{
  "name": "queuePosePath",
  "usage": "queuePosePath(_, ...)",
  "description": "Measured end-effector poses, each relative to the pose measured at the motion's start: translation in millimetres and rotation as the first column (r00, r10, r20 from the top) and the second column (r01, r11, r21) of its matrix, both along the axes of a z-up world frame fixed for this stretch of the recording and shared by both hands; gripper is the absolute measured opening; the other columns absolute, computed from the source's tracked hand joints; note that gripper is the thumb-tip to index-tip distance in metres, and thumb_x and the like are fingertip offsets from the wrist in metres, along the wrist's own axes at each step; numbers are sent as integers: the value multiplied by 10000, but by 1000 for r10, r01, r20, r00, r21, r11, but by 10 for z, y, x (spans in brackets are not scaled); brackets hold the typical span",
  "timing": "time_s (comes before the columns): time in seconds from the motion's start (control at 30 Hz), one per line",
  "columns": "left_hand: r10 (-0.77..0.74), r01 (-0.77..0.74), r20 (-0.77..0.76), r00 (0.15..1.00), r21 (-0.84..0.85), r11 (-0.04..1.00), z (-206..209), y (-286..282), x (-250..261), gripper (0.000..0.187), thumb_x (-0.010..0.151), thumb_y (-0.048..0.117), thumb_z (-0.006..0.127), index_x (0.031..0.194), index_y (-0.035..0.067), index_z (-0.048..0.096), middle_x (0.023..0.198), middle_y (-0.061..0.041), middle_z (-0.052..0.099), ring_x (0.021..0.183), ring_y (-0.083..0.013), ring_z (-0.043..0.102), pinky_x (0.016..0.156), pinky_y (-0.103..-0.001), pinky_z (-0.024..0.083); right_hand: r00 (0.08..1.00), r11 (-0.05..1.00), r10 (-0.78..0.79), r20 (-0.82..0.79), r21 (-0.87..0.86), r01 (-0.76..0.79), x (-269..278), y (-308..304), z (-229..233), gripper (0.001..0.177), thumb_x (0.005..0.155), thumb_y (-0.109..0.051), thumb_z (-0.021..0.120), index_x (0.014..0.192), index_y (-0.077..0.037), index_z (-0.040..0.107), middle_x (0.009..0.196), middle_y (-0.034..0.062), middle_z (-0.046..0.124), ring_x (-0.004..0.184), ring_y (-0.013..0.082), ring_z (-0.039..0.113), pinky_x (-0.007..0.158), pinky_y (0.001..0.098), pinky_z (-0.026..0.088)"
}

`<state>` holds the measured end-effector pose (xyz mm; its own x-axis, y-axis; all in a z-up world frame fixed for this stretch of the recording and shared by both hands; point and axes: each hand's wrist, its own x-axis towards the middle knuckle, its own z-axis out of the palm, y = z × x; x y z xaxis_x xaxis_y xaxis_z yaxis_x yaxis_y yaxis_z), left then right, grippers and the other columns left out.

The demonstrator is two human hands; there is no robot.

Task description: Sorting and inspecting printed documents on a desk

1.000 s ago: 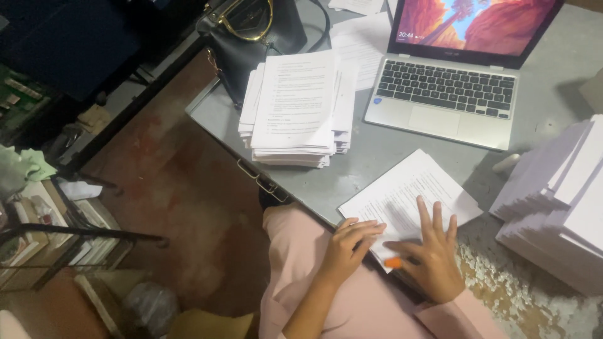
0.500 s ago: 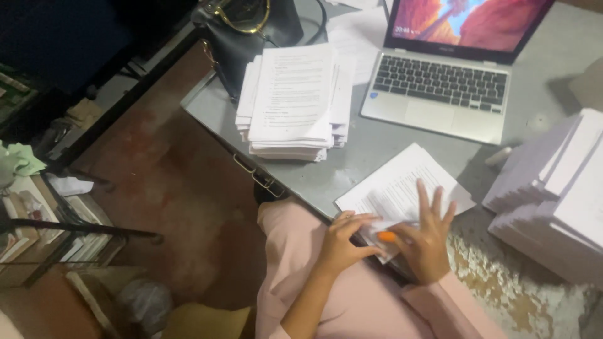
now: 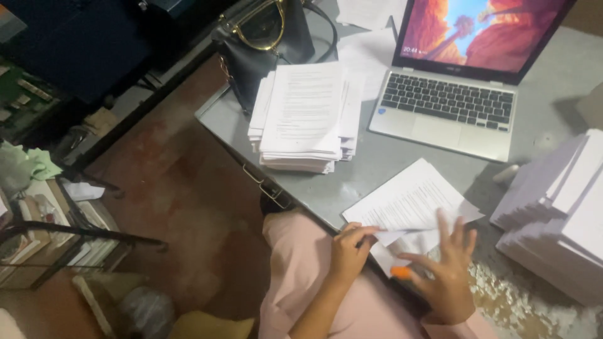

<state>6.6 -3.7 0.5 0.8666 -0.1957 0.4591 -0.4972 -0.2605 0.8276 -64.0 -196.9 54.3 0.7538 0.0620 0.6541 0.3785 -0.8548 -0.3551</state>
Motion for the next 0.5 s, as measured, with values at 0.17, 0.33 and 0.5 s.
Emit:
queuePosePath(0.17,-151,151,9,988,16,988,276,80,-66,486,732,321,882,1165,145,747,1163,-21,772,1065,-192,683,983,-305,530,982,994,-100,-161,-46,94,199,134,-274,252,692,-212,814,626,-77,612,1695,205,208,1585,515,85,1151,859,66)
queuePosePath(0.33,-33,32,48,998,27,999,143,8,-31,495,718,-164,605,1072,139,772,1068,7,792,925,-243,684,924,-351,552,999,999,-47,3,7,47,62,99,179,167,743,-312,815,891,-297,739,1680,223,223,1584,482,73,1263,699,-18)
queuePosePath(0.5,-80,80,32,996,3,997,183,47,-89,553,664,-164,670,1107,150,778,1071,21,791,942,-211,699,970,-343,543,960,967,-120,-254,-249,55,25,18,-281,501,626,-568,761,962,-202,697,1726,205,95,1605,478,-1,1171,831,75)
